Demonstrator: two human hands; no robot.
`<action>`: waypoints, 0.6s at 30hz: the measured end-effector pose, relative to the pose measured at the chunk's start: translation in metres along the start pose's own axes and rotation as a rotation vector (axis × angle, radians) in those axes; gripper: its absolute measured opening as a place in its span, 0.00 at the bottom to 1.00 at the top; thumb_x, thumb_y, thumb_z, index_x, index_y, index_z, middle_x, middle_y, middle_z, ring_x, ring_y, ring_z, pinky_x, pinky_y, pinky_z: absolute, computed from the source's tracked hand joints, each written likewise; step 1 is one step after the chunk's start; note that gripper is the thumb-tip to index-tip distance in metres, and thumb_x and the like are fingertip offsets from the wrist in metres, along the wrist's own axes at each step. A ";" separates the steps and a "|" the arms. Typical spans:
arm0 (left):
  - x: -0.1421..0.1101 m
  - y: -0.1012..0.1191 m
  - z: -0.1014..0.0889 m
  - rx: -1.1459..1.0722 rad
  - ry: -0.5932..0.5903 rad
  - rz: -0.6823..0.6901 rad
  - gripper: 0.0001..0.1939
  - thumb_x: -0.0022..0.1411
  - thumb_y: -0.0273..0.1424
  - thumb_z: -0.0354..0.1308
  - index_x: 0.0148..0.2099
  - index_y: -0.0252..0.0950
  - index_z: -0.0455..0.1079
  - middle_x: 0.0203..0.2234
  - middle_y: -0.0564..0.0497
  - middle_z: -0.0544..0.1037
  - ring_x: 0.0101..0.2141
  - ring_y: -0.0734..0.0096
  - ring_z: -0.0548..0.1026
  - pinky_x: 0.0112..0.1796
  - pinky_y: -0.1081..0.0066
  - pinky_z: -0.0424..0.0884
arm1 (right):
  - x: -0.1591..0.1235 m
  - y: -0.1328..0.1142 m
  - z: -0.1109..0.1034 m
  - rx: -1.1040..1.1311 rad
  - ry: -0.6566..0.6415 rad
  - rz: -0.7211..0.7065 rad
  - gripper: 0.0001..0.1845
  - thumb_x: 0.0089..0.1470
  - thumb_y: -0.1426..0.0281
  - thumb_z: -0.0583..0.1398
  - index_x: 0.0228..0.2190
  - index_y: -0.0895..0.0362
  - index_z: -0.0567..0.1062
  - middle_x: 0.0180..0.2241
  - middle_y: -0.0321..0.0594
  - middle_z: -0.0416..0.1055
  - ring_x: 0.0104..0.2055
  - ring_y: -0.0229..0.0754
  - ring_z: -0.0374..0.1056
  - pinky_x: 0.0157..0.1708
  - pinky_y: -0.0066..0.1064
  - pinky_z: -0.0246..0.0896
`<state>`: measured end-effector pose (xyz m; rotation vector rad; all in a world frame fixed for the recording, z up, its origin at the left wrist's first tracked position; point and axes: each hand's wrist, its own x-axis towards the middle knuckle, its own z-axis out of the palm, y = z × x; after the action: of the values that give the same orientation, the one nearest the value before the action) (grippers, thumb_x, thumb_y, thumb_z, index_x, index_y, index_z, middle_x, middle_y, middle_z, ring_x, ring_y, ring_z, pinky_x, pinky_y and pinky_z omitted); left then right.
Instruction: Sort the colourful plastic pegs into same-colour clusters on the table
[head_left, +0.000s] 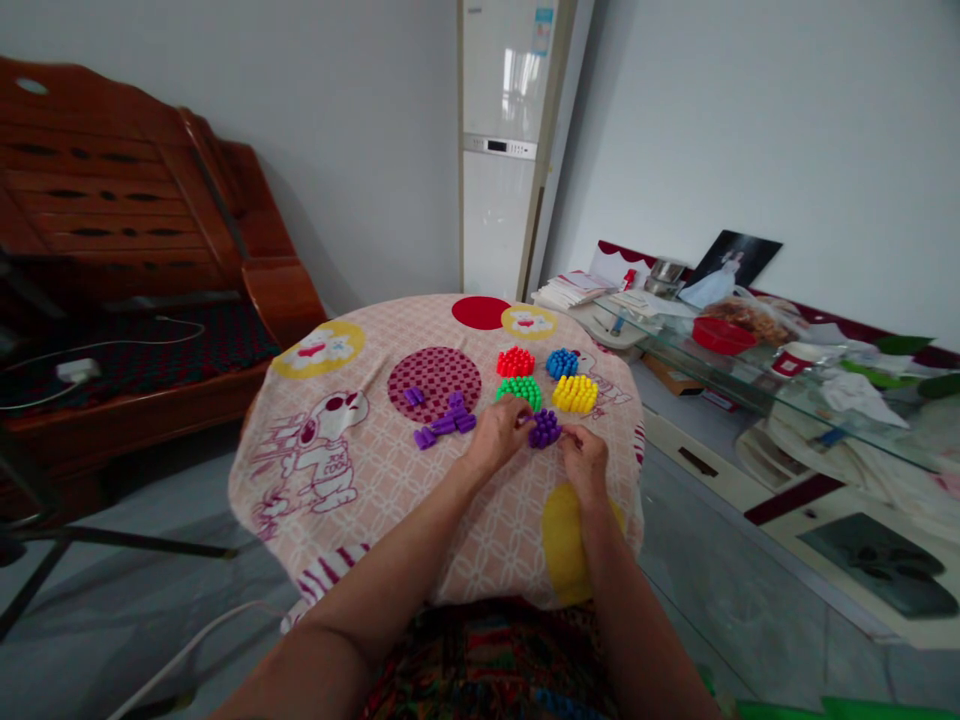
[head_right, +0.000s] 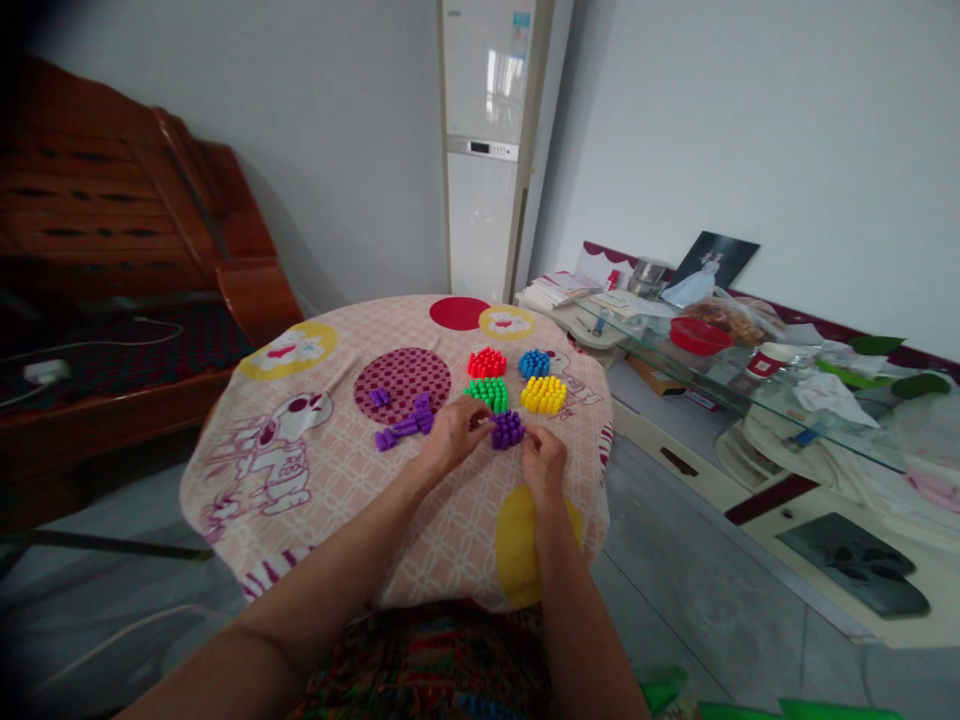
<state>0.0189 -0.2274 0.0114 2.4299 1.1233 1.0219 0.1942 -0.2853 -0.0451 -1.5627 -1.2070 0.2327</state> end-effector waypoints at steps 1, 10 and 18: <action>0.002 -0.008 -0.007 0.025 0.036 -0.057 0.06 0.59 0.27 0.58 0.39 0.33 0.74 0.32 0.48 0.77 0.33 0.70 0.73 0.36 0.73 0.68 | 0.000 0.001 0.000 -0.001 -0.002 0.002 0.17 0.47 0.66 0.55 0.33 0.59 0.81 0.30 0.43 0.78 0.30 0.44 0.70 0.34 0.33 0.63; 0.012 -0.079 -0.044 0.342 0.031 -0.493 0.15 0.58 0.38 0.59 0.44 0.34 0.75 0.41 0.43 0.79 0.45 0.59 0.75 0.44 0.69 0.68 | 0.001 0.005 0.002 -0.038 -0.020 -0.013 0.18 0.48 0.65 0.55 0.32 0.61 0.80 0.28 0.42 0.77 0.31 0.43 0.69 0.34 0.31 0.61; 0.016 -0.081 -0.040 0.209 0.087 -0.540 0.17 0.56 0.30 0.57 0.49 0.34 0.73 0.41 0.44 0.80 0.43 0.62 0.77 0.44 0.69 0.71 | 0.000 0.002 0.000 -0.043 -0.010 -0.007 0.18 0.47 0.64 0.54 0.31 0.60 0.80 0.27 0.41 0.76 0.29 0.43 0.68 0.32 0.31 0.61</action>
<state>-0.0473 -0.1635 0.0068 2.0419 1.8609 0.8676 0.1954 -0.2850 -0.0473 -1.5954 -1.2329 0.2117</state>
